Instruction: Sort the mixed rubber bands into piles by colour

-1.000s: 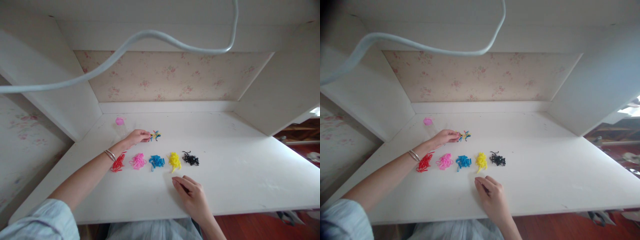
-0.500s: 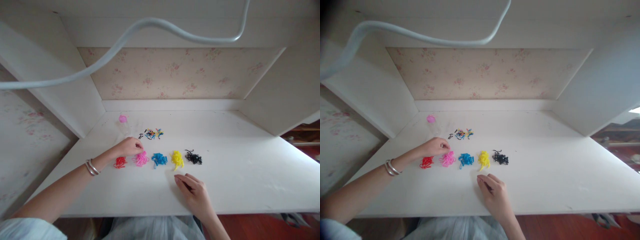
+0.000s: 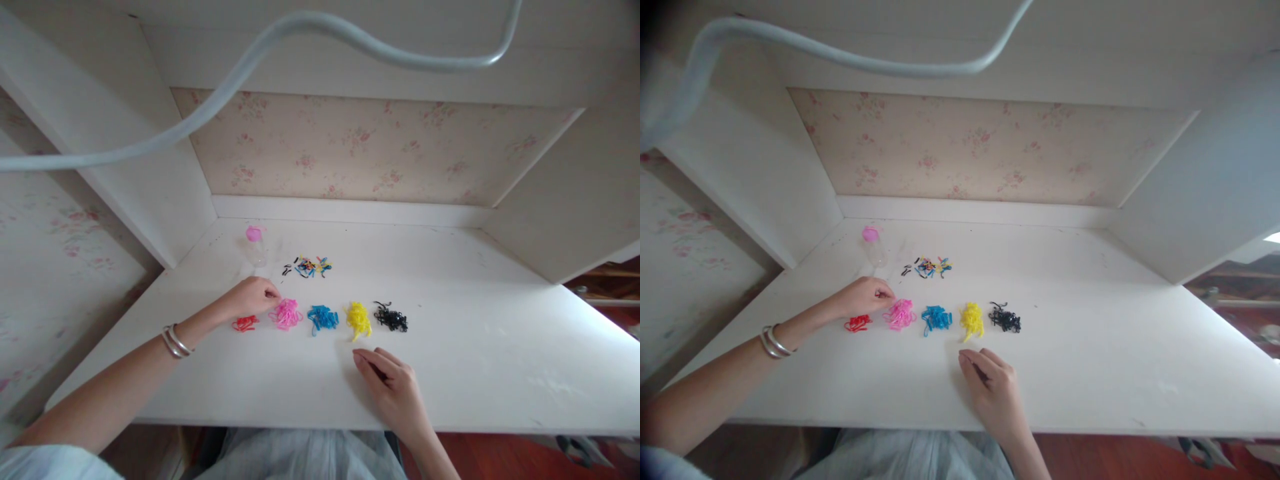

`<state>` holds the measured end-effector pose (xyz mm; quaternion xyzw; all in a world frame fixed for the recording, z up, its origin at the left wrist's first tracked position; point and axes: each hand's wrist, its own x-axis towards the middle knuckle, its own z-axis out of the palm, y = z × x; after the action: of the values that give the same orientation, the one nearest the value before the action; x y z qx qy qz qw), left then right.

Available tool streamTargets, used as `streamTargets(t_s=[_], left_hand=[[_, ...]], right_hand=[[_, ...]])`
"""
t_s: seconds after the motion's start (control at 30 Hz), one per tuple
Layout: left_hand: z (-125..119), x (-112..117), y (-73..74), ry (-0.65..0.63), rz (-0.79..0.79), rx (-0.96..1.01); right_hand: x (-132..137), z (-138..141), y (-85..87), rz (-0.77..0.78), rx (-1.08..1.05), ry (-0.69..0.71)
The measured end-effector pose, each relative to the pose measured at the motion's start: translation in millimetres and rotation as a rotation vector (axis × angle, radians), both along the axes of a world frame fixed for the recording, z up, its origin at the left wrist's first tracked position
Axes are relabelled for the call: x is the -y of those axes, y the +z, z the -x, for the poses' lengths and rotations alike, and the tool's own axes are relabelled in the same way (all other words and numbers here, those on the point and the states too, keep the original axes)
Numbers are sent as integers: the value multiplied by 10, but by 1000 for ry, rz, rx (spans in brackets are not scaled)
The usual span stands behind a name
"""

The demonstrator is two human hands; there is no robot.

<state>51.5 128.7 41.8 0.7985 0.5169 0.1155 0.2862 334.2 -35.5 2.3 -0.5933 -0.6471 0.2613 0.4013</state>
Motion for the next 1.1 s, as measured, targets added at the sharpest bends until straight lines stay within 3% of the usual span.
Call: streamTargets(t_s=[0.33, 0.43, 0.53, 0.67, 0.77, 0.87, 0.97, 1.1], left_hand=[[67, 51, -16, -38, -40, 24], [128, 158, 52, 5, -74, 61], [196, 422, 73, 121, -59, 127], [275, 921, -95, 256, -45, 214], [324, 1221, -298, 394, -1, 258], [353, 1351, -418, 426, -9, 298], [359, 1340, -425, 386, -4, 317], [361, 1273, -403, 359, 7, 360]], right_hand=[[-11, 16, -6, 9, 22, -46], [-74, 2, 161, -7, 54, -46], [-251, 17, 439, -87, 153, -4], [-717, 137, 687, -100, 439, 95], [-1153, 274, 640, 83, 711, 75], [-1518, 390, 491, 146, 773, 29], [-1736, 461, 373, 183, 795, -4], [-1815, 516, 306, 205, 812, -36]])
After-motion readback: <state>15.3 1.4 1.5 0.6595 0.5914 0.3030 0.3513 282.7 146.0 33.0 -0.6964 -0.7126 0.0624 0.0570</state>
